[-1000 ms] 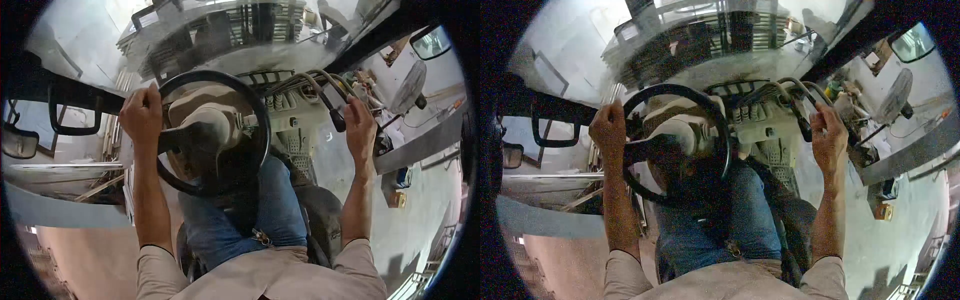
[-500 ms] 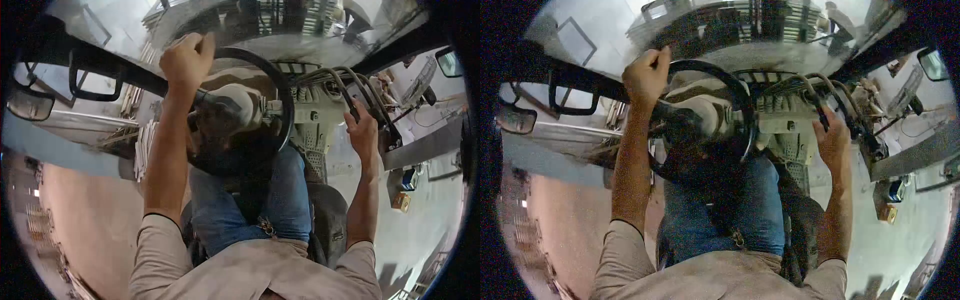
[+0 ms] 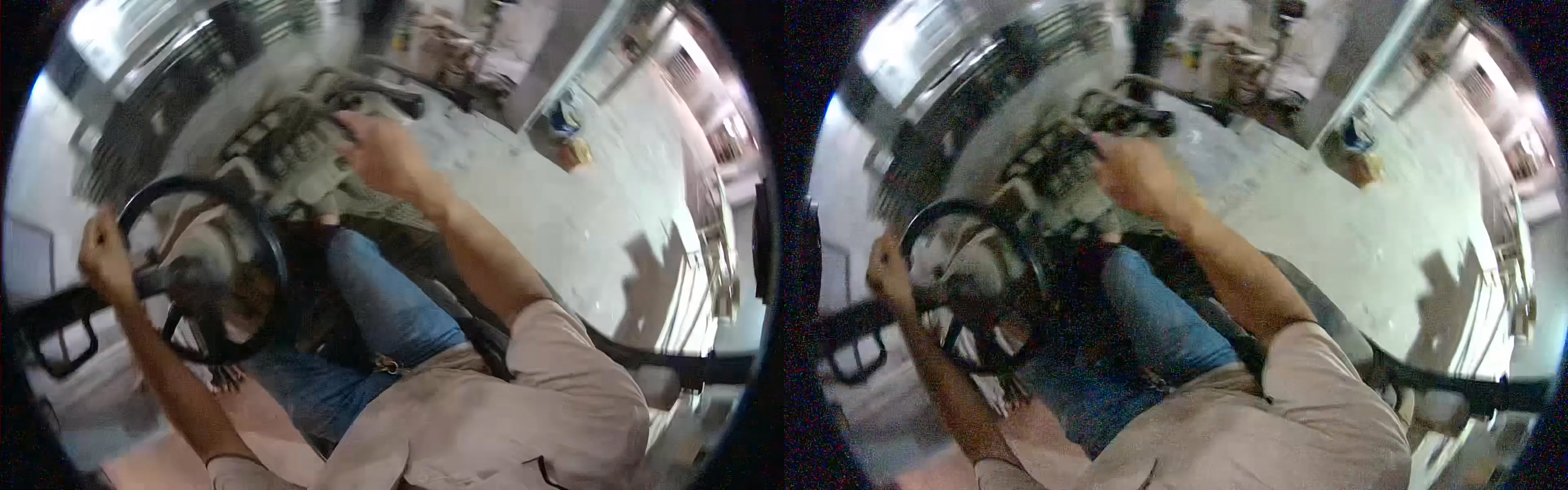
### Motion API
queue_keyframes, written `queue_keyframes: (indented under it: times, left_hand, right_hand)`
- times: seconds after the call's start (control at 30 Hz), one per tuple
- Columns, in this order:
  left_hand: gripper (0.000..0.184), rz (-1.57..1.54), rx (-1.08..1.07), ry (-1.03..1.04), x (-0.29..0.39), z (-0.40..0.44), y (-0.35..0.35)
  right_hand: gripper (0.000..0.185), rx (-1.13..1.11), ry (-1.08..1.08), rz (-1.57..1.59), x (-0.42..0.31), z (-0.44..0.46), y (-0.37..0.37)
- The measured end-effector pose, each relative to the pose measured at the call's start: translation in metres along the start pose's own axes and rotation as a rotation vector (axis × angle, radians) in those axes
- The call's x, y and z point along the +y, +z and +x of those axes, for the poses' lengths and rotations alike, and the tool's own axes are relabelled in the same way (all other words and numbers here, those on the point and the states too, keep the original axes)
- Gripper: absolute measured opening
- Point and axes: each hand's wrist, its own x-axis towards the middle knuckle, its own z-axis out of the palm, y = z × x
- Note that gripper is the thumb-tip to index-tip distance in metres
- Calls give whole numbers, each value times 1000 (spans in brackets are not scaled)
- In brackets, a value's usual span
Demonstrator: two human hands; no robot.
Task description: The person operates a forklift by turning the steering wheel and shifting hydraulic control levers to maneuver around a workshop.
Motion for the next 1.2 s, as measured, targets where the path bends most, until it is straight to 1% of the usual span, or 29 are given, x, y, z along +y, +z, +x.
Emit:
queue_keyframes:
  times: [0.03, 0.07, 0.1, 0.13, 0.27, 0.3, 0.33, 0.37, 0.43, 0.47, 0.5, 0.53, 0.57, 0.6, 0.67, 0.7, 0.77, 0.83, 0.87, 0.9, 0.93, 1.0, 1.03, 1.17, 1.2]
  left_hand:
    - [34, 126, -52, -15, -43, 16, 2]
    - [33, 123, -127, -1, -39, 35, 3]
    - [31, 55, -129, 30, -46, 49, 29]
    - [29, 37, -98, 32, -51, 54, 31]
    - [27, -17, -144, 115, -34, 68, 54]
    - [28, -97, -159, 208, -35, 72, 64]
    - [29, -142, -167, 258, -38, 75, 73]
    - [30, -187, -178, 307, -33, 76, 80]
    - [35, -107, -266, 485, 16, 71, 82]
    - [35, -118, -270, 491, 37, 66, 83]
    - [37, -172, -402, 519, 60, 61, 88]
    - [40, -225, -535, 548, 81, 53, 91]
    - [38, -263, -575, 614, 98, 42, 94]
    - [38, -285, -581, 629, 114, 27, 98]
    - [35, -372, -568, 743, 142, -11, 101]
    - [34, -394, -602, 772, 153, -27, 95]
    - [31, -420, -659, 823, 153, -53, 91]
    - [29, -442, -687, 864, 149, -69, 90]
    - [28, -434, -691, 937, 151, -74, 91]
    - [27, -413, -690, 1003, 150, -78, 88]
    - [27, -428, -690, 1014, 149, -79, 87]
    - [27, -396, -821, 936, 144, -82, 85]
    - [30, -382, -837, 950, 140, -83, 87]
    - [31, -339, -814, 921, 150, -88, 77]
    - [31, -351, -806, 939, 151, -90, 72]
  right_hand:
    - [40, -99, 57, 55, -23, 12, 0]
    - [38, -69, 63, 114, -35, 28, 12]
    - [36, -14, 66, 92, -30, 39, 24]
    - [34, 17, 14, 100, -26, 46, 31]
    - [31, 58, 48, 113, -16, 38, 23]
    - [30, 54, 38, 119, -15, 40, 26]
    - [29, 50, 27, 126, -15, 41, 29]
    - [27, -5, 44, 109, -17, 44, 27]
    - [26, 3, 53, 110, -16, 42, 28]
    - [26, 7, 53, 117, -13, 42, 30]
    - [25, -30, 45, 106, -6, 44, 33]
    - [25, -20, 61, 93, 0, 45, 36]
    - [26, -13, 41, 97, 3, 45, 40]
    - [27, -4, 27, 99, 5, 45, 44]
    - [28, 18, 43, 102, 3, 45, 45]
    - [29, 30, 42, 115, 4, 44, 47]
    - [30, 0, 25, 73, 18, 55, 79]
    - [23, 51, 60, 197, 8, 49, 67]
    - [23, 66, 83, 179, 14, 47, 69]
    - [20, 82, 35, 185, 15, 51, 75]
    - [18, 98, -13, 191, 17, 54, 82]
    - [16, 126, -9, 185, 12, 52, 82]
    - [15, 146, -15, 190, 10, 52, 81]
    - [16, 118, -3, 253, 4, 50, 71]
    - [18, 75, 10, 218, 2, 53, 72]
